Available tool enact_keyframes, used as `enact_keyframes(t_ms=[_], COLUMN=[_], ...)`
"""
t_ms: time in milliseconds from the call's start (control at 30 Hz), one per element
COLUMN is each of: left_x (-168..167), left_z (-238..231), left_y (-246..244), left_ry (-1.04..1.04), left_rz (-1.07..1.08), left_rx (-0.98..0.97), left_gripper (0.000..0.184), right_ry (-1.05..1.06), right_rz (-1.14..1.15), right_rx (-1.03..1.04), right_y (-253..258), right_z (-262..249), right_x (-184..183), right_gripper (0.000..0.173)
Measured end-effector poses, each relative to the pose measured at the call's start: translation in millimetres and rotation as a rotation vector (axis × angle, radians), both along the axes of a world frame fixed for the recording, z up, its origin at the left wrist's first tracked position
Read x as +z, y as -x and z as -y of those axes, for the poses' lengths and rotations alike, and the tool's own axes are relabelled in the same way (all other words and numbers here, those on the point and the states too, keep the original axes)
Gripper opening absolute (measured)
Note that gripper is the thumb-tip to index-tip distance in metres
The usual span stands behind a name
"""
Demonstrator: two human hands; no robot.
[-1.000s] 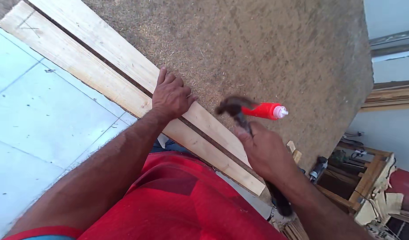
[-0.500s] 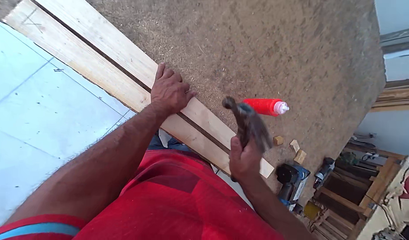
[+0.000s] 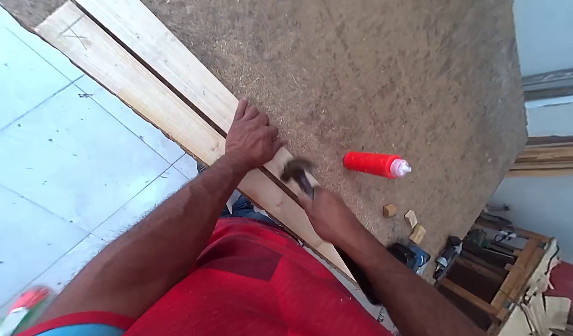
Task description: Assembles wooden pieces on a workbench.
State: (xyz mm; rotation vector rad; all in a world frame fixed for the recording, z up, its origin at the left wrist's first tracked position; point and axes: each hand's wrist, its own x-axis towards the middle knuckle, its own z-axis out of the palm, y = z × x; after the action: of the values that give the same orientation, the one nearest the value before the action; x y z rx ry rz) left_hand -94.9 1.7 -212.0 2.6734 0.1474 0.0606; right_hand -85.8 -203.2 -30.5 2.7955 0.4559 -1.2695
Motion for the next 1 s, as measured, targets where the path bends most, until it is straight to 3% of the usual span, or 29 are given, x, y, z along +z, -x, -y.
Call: enact_keyframes(t_ms=[67,100,200,267,300,333,400,467,500,567,633,667,733,800,933,1000], left_x=[-0.3,-0.1,-0.2,0.7,0.8,0.6,-0.1,-1.1,-3.0,-1.8,0.2,0.4,0.9,2.7,41.7,51.3], left_z=[2.2,1.7,3.3,2.9,2.7,2.3,3.8,4.1,-0.7,5.3,1.9,0.3,3.8,0.7,-43.6,-95.0], left_y=[2.3,2.1,2.6,3.3,3.7,3.4,4.1,3.3,-0.4,6.2,2.8,0.4,3.4,-0.3,-3.2,-9.0], left_ry=[0.008,0.010,0.013,0.012,0.012,0.012,0.022,0.017,0.000,0.005,-0.011,-0.021,-0.020,0.023,0.439,0.366], left_rz=[0.001,-0.003,-0.006,-0.006,-0.007,-0.007,0.004,0.013,0.020,-0.001,-0.001,-0.003,-0.028,-0.044,-0.058,0.050], left_rx=[0.008,0.012,0.013,0.010,0.009,0.010,0.004,0.000,0.011,-0.012,-0.001,0.002,-0.007,-0.009,0.035,0.079], left_gripper=[0.065,0.065,0.062,0.063,0.063,0.063,0.063,0.063,0.063,0.064,0.064,0.064,0.065,0.062,0.046,0.041], right_ry=[0.186,0.179,-0.194,-0.465,-0.484,-0.387,0.002,0.203,0.176,-0.113,-0.465,-0.530,-0.363,-0.145,0.077,0.168], right_rz=[-0.186,-0.159,0.211,0.398,0.407,0.343,0.052,-0.105,-0.068,0.239,0.541,0.577,0.492,0.385,0.233,0.072], right_rx=[0.052,0.061,-0.018,-0.096,-0.104,-0.082,0.001,0.056,0.079,0.089,0.021,-0.012,0.038,0.101,0.102,-0.004], right_y=[-5.1,-9.1,-23.1,-19.3,-10.7,0.3,17.4,14.9,13.4,29.6,35.0,41.7,54.0,53.9,44.8,30.9], right_z=[2.3,-3.7,-23.9,-26.2,-20.0,-8.5,16.7,21.1,20.2,31.1,32.2,39.7,64.3,73.6,51.0,19.6], right_x=[13.0,27.1,55.1,36.3,20.9,5.5,-11.5,-2.4,5.0,14.2,-17.3,-41.3,-86.5,-106.0,-73.0,-44.7], right_gripper=[0.049,0.050,0.049,0.044,0.045,0.047,0.052,0.053,0.056,0.061,0.056,0.052,0.051,0.053,0.060,0.059])
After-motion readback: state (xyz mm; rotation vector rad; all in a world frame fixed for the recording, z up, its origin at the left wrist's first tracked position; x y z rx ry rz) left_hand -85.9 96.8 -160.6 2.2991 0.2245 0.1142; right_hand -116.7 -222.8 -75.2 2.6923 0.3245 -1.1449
